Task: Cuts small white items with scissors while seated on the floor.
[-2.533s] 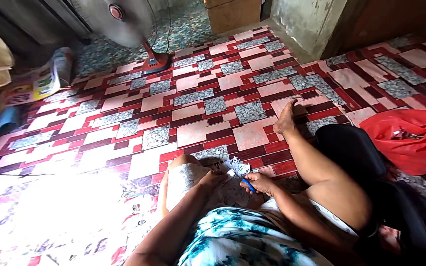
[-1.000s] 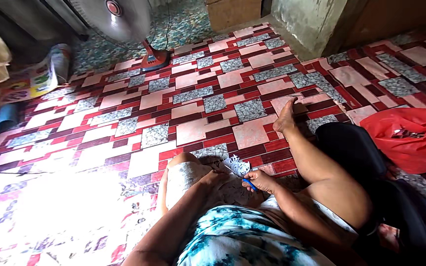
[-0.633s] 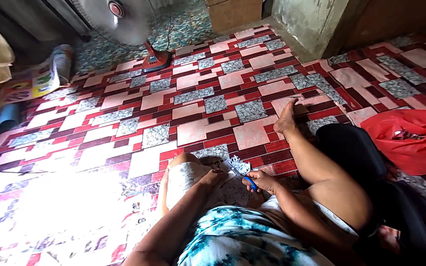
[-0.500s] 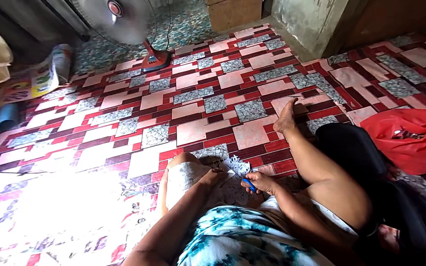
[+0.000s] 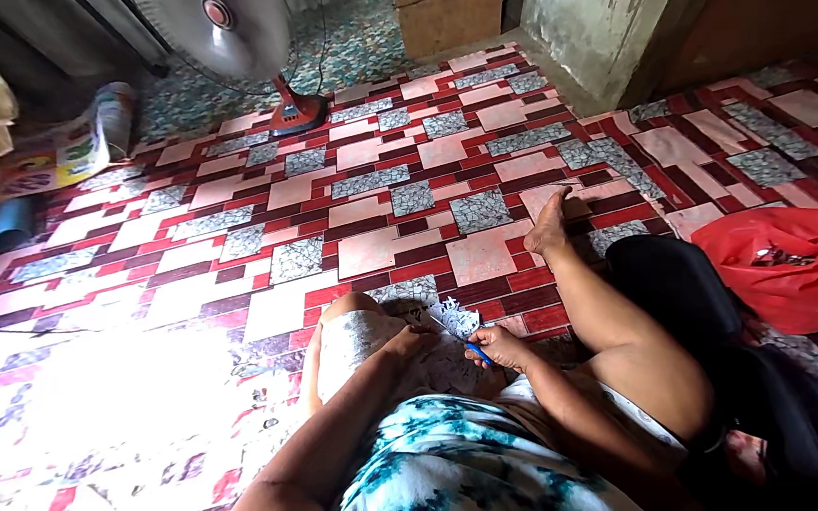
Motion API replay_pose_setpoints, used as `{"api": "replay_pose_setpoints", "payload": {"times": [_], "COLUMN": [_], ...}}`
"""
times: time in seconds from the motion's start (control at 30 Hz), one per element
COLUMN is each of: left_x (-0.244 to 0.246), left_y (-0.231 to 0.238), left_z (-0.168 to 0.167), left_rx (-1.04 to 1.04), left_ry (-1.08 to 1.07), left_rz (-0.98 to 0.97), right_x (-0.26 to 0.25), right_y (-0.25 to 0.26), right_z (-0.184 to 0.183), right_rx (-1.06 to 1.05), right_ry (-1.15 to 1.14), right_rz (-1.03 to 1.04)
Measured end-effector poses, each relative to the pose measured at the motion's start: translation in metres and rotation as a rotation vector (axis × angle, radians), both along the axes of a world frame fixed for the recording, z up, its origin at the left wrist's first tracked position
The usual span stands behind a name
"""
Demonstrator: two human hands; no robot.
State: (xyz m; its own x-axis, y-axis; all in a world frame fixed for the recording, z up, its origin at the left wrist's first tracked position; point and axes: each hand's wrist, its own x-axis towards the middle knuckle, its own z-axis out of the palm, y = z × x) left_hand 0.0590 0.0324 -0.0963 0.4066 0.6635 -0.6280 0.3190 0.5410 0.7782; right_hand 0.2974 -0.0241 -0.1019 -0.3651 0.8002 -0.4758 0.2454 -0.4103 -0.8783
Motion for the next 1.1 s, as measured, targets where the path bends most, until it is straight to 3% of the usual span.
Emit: {"api": "replay_pose_setpoints", "payload": {"times": [0.17,0.3,0.9,1.1], "left_x": [-0.0003,-0.0015,-0.0003,-0.0018], "left_y": [0.0008,0.0034,0.0013,0.0024], "left_z": [-0.0032,-0.0079,-0.0036,-0.0063], "left_rx": [0.09,0.128,0.097,0.087], "left_ry": [-0.038,-0.04,0.01,0.001], "left_rz": [0.117,0.191,0.062,0.072], "right_x": [0.0018,0.0016,-0.0004,-0.0023], "right_y": [-0.0002,-0.0014,-0.0004,-0.0021], "right_z": [0.0038,0.0081,0.0011,0.0028], "right_rx": [-0.017,-0.06,-0.042,-0.005], "right_ry": [-0.027,-0.031,-0.039,0.019], "right_rz": [-0.089,-0.007,0.054,-0.039]}}
